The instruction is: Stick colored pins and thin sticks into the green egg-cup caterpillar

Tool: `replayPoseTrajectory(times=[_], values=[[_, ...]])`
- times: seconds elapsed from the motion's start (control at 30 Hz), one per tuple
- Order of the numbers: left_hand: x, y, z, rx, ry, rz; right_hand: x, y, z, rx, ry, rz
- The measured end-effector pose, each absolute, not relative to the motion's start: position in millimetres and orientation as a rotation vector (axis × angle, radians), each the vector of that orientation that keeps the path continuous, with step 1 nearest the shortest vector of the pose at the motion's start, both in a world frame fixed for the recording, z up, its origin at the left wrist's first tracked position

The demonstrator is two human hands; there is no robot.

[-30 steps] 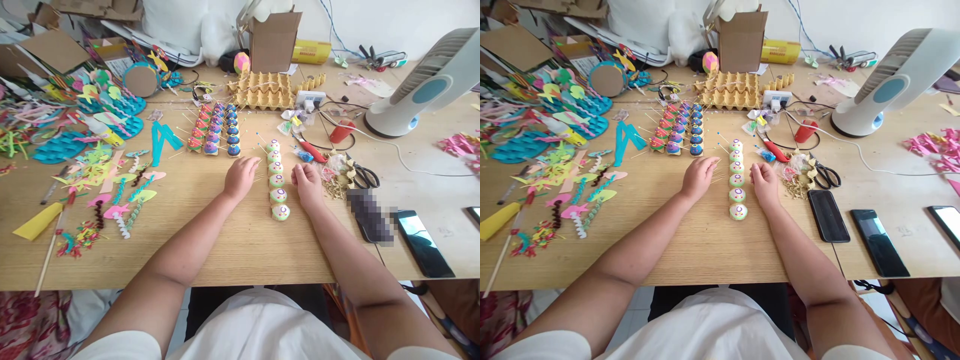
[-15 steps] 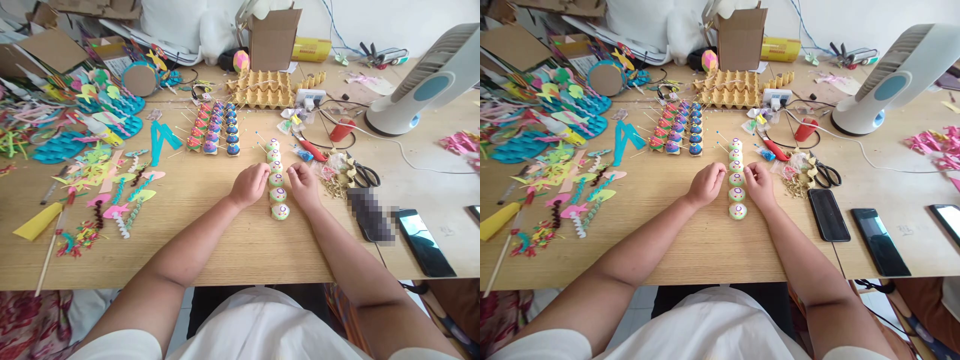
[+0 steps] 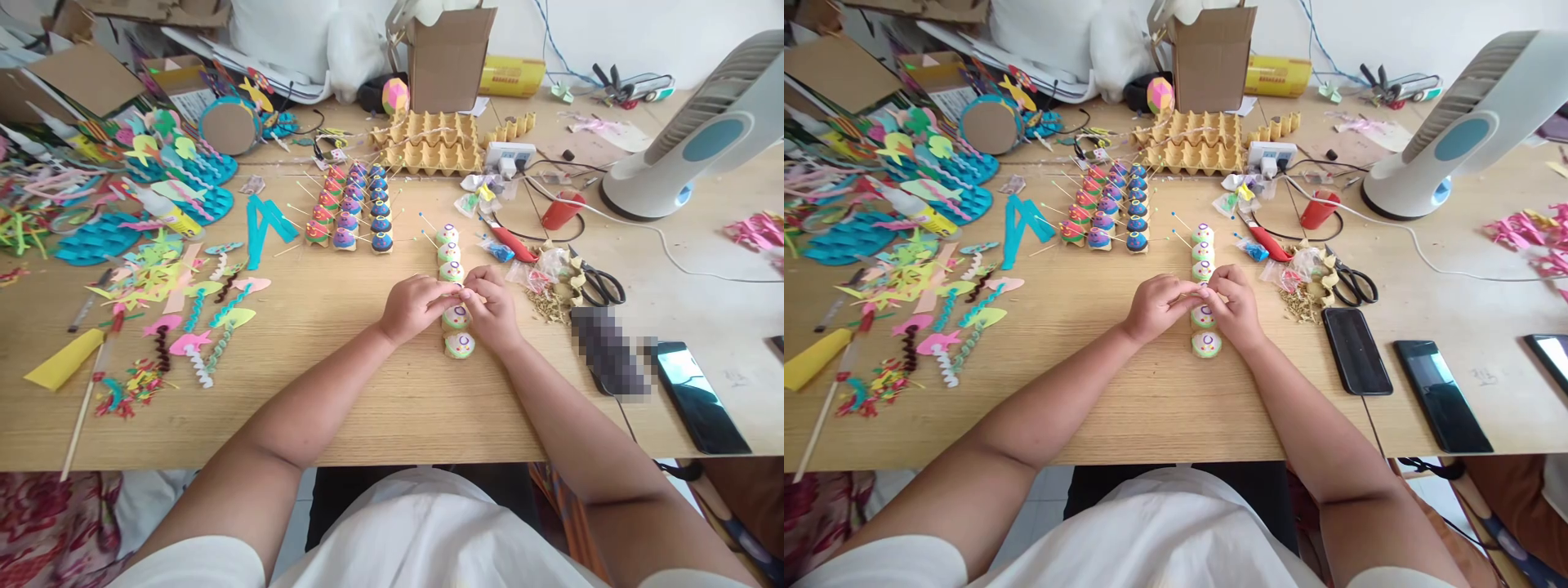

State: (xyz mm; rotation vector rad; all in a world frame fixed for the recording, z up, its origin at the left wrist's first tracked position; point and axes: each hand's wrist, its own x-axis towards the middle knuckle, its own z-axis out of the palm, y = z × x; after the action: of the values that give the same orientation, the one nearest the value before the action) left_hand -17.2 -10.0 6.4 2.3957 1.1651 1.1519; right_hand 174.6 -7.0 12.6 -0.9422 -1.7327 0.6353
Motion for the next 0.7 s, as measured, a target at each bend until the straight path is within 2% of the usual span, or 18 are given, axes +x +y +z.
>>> replayPoseTrajectory(times=[0.3,0.53,0.7], values=[[-17.9,-12.1,4.6,2.388,1.2,1.124,174.9,-8.7,14.2,-0.912,-1.774,0.616],[-17.9,-8.1,-1.3,2.485,1.086,1.438,177.4,-7.7,13.5,-0.906,-1.8,0.662],[-17.5,-7.8,1.1,2.463,1.069,1.494,177.4,-5.9,10.9,-0.909,-1.761,0.689]])
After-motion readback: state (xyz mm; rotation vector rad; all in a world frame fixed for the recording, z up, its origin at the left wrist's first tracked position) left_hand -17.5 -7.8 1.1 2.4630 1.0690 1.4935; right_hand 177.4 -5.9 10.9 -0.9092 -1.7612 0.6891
